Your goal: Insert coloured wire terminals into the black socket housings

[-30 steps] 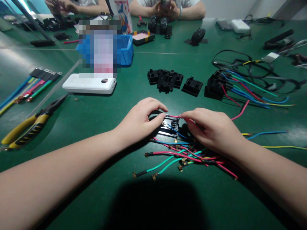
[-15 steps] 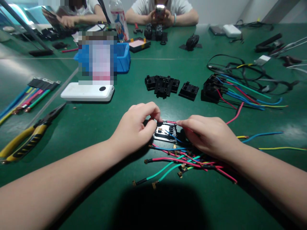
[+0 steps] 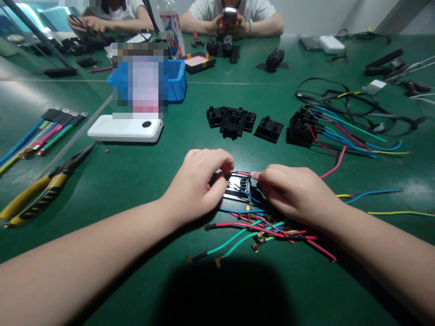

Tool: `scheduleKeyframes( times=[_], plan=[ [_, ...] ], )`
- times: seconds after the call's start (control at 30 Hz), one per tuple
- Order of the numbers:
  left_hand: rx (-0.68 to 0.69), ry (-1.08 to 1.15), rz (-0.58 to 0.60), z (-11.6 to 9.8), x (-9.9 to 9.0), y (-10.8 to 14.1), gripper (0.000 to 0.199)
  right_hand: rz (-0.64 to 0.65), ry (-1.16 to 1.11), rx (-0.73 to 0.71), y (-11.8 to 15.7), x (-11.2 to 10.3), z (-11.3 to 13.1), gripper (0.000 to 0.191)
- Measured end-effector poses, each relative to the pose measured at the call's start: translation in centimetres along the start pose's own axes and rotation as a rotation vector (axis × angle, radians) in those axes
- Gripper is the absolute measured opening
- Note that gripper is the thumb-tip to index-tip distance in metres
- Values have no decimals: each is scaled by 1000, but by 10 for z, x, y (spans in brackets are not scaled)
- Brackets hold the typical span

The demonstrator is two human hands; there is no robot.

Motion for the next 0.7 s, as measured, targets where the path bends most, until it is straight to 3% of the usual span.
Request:
scheduleKeyframes(
  times=[0.3,0.5,0.7],
  plan=[
    [-40,-4,27,4,-3,-4,21,7,1,-19,0,-2,2,14],
    [69,-148,120,-7,-2,-5,25,27,-37,10,-1,-2,4,11],
    [118,-218,135,-11,1,-3,26,25,-57,26,-2,-1,3,13]
  ],
)
Point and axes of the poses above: each hand's wrist, its own y-axis away from the middle knuckle, its own x-axis out of the palm, z = x × y, the point moved 6 cm from there along -y, towards the middle knuckle, and after that the axes turned 8 degrees about -z, right-handed, at the moved point
